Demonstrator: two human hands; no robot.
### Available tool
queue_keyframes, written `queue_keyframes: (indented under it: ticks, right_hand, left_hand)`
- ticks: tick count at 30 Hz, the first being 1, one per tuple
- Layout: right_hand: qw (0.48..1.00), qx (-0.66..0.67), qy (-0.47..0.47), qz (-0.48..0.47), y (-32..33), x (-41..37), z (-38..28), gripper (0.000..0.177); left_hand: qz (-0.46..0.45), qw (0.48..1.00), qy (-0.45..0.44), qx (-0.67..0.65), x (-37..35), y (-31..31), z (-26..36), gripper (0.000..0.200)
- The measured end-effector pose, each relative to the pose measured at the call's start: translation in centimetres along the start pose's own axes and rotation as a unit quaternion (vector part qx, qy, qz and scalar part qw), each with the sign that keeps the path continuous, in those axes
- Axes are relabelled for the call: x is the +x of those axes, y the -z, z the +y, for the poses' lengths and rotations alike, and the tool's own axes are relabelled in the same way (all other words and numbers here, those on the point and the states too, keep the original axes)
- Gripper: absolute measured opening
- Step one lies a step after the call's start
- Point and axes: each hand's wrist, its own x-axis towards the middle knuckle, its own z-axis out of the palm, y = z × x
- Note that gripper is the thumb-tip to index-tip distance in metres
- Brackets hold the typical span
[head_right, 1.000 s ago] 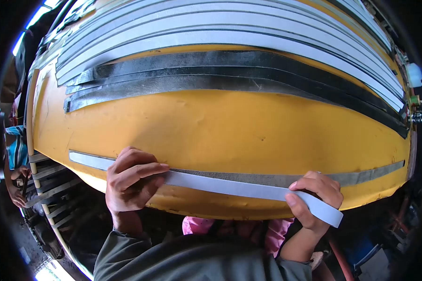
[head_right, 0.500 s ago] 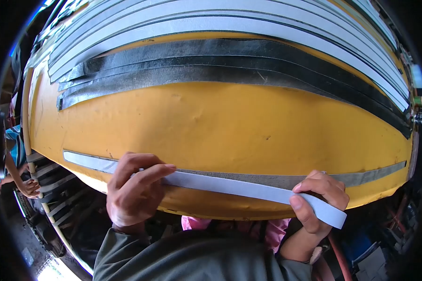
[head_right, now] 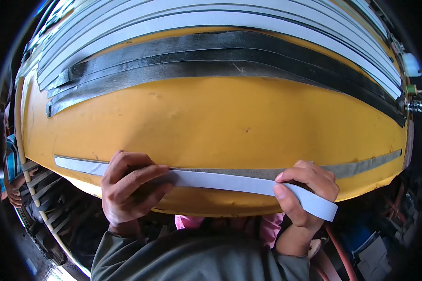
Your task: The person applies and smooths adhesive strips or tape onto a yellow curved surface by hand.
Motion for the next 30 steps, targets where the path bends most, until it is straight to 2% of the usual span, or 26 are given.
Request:
queue_keyframes:
  ticks: [4,17,23,25,27,30]
  right_hand:
    - [1.0,-0.011,0.007,-0.001,-0.1,0.0,0.2,0.021]
    - [1.0,0.002,0.011,-0.01,-0.1,0.2,0.1,0.015]
    - [1.0,-0.013,0.017,-0.018,0.0,0.3,0.1,0.013]
    - [1.0,-0.011,0.015,-0.015,-0.1,0.3,0.1,0.013]
    - [1.0,-0.007,0.015,-0.014,-0.2,0.3,0.0,0.012]
    - [1.0,-0.02,0.014,-0.014,-0.2,0.3,0.0,0.011]
  left_hand:
    - [0.032,0.999,0.011,0.013,-0.2,-0.7,0.1,0.042]
    - [0.011,1.0,-0.002,0.021,0.0,-0.4,0.2,0.037]
    - [0.02,0.998,0.026,0.054,0.3,-1.3,2.1,0.034]
    - [0.004,0.997,-0.038,0.066,0.5,-1.8,2.5,0.038]
    - [-0.009,0.999,-0.05,0.019,1.0,-2.3,2.7,0.041]
    - [0.004,0.999,-0.015,-0.034,1.8,-3.4,3.5,0.04]
